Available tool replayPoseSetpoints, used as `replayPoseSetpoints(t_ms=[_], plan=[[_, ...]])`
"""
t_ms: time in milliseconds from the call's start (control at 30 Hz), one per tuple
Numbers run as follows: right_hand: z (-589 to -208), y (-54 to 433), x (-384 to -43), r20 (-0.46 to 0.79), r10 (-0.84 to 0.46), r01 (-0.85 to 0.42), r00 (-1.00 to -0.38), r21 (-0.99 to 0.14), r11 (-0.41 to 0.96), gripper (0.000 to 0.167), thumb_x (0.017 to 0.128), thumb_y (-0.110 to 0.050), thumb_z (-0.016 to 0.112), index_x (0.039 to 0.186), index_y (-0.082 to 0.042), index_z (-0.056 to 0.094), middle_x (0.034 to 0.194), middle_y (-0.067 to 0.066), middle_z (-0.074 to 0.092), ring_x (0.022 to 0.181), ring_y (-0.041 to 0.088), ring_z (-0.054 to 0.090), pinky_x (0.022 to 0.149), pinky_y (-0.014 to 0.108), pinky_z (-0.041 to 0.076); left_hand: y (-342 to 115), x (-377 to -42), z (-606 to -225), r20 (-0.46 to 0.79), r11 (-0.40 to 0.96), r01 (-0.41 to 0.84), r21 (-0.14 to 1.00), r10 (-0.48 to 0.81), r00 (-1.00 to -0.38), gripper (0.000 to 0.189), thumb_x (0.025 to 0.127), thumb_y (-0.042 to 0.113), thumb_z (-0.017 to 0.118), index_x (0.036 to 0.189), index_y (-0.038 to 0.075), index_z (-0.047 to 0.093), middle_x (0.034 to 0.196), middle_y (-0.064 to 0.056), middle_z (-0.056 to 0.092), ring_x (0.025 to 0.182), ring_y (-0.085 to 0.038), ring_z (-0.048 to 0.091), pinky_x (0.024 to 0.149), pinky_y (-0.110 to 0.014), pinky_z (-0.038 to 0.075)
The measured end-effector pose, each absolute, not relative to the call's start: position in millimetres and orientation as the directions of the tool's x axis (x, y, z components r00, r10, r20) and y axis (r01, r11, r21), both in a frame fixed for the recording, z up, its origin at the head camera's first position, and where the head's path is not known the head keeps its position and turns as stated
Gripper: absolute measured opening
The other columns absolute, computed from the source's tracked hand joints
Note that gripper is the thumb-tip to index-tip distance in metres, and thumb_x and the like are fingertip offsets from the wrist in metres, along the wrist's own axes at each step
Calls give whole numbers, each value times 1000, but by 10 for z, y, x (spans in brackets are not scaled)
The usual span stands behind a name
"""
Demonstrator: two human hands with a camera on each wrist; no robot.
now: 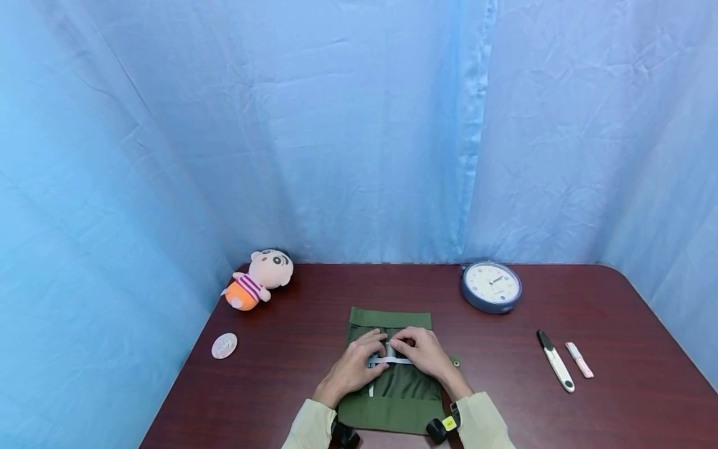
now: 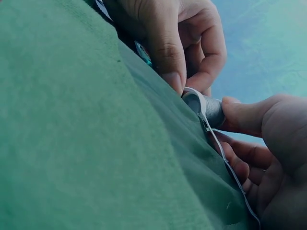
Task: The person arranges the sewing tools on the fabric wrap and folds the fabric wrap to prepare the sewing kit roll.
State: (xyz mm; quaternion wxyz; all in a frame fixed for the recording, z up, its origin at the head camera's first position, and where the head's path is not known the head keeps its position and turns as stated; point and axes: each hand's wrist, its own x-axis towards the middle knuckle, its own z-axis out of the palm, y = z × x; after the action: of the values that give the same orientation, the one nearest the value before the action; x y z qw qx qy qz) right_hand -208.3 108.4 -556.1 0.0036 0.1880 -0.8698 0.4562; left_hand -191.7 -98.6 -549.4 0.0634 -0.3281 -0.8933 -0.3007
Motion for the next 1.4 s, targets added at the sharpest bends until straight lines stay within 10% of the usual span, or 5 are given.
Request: replayPoseSetpoints(t_ms=[1400], plan=[[-5582,908,-2009,181,-245,-304,-953,-611,731,11,98,-25,62,89,-28,67,83,-14,59,67,-2,46,63,20,38,-1035,-1957,-5605,343,492,622,608,544,-766,10,90,16,73,89,11,64,131,-16,68,134,-34,57,113,-43,47]])
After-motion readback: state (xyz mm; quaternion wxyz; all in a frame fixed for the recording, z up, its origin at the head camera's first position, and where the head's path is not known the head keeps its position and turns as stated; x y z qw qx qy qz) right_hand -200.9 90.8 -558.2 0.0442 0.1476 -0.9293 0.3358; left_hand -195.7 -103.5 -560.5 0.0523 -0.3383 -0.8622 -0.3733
